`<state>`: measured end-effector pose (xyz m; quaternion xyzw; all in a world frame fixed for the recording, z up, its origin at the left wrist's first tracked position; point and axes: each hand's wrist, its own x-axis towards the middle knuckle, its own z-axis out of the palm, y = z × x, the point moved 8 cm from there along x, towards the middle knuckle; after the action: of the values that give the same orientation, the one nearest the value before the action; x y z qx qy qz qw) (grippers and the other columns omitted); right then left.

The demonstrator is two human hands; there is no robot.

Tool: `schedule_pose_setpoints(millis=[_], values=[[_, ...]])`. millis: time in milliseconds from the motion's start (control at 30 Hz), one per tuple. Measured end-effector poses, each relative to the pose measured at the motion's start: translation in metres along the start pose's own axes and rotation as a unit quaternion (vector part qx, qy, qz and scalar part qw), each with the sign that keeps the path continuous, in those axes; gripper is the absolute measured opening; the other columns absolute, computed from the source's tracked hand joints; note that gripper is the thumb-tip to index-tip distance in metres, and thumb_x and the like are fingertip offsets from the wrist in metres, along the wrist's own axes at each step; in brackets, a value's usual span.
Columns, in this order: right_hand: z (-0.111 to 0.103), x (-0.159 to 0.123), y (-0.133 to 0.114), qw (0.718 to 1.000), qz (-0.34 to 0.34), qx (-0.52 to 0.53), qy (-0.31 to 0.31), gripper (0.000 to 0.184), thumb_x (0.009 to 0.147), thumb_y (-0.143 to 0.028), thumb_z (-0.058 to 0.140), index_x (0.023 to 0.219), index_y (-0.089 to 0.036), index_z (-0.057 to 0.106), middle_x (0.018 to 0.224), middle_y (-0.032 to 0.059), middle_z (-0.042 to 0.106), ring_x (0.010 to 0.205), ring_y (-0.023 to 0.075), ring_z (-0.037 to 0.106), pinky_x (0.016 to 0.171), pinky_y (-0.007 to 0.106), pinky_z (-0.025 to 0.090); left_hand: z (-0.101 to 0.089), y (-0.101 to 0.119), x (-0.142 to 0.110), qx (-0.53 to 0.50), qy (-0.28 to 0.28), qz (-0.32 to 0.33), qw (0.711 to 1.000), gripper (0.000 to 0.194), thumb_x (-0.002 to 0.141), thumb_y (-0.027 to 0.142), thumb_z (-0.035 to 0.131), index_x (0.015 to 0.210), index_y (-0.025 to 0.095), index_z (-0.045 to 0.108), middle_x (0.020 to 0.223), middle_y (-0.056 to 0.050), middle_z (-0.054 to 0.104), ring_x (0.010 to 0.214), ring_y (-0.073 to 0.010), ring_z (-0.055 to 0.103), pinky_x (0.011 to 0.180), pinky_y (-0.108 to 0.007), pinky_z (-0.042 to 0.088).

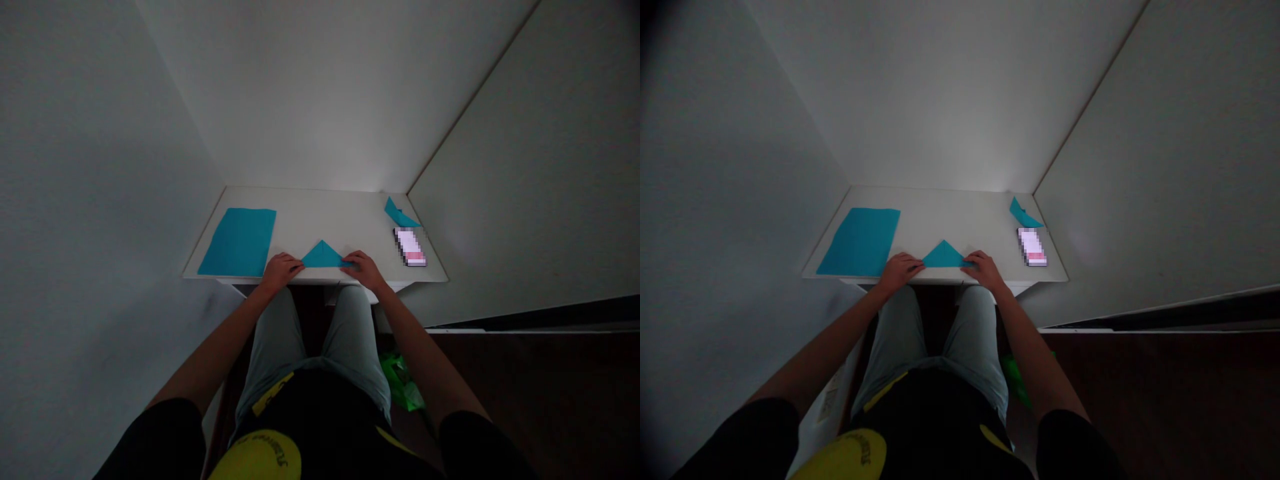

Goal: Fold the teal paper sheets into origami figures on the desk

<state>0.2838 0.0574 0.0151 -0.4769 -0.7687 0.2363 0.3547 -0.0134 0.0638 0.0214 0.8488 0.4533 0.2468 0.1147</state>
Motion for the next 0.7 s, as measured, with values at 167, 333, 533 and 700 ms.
schedule_pose_setpoints(millis=[167,333,533,700], values=[[-0.001,-0.004,-0.001,1.000,0.007,0.017,0.014,0.033,0.101,-0.057,0.073,0.113,-0.028,0.087,0.116,0.0109,0.077,0.110,0.0287,0.076,0.105,0.049,0.063,-0.002,0.002,-0.001,0.004,-0.009,0.011,1.000,0.024,0.108,0.042,0.068,0.112,0.027,0.086,0.109,-0.009,0.086,0.105,-0.0264,0.078,0.103,-0.044,0.060],[-0.005,-0.002,0.005,0.998,0.033,0.051,0.010,0.033,0.098,-0.050,0.075,0.117,-0.025,0.085,0.117,0.0109,0.078,0.096,0.0247,0.075,0.088,0.041,0.064,-0.003,0.004,-0.005,0.007,0.022,0.026,0.999,0.021,0.107,0.037,0.070,0.113,0.025,0.085,0.107,-0.010,0.086,0.102,-0.0262,0.078,0.101,-0.044,0.061],[-0.006,0.000,0.004,0.996,0.039,0.081,0.005,0.027,0.092,-0.037,0.076,0.114,-0.025,0.086,0.116,0.0097,0.080,0.096,0.0229,0.075,0.083,0.036,0.061,-0.002,0.007,-0.013,-0.030,0.071,0.019,0.997,0.015,0.104,0.033,0.073,0.109,0.025,0.084,0.108,-0.008,0.086,0.102,-0.0259,0.080,0.101,-0.045,0.063],[-0.009,0.000,0.004,0.993,0.063,0.098,0.028,0.022,0.092,-0.038,0.074,0.104,-0.027,0.088,0.104,0.0075,0.081,0.095,0.0240,0.075,0.088,0.038,0.060,0.000,0.006,-0.018,-0.080,0.091,-0.019,0.992,0.012,0.097,0.035,0.082,0.107,0.028,0.085,0.111,-0.005,0.086,0.109,-0.0259,0.081,0.114,-0.048,0.060]])
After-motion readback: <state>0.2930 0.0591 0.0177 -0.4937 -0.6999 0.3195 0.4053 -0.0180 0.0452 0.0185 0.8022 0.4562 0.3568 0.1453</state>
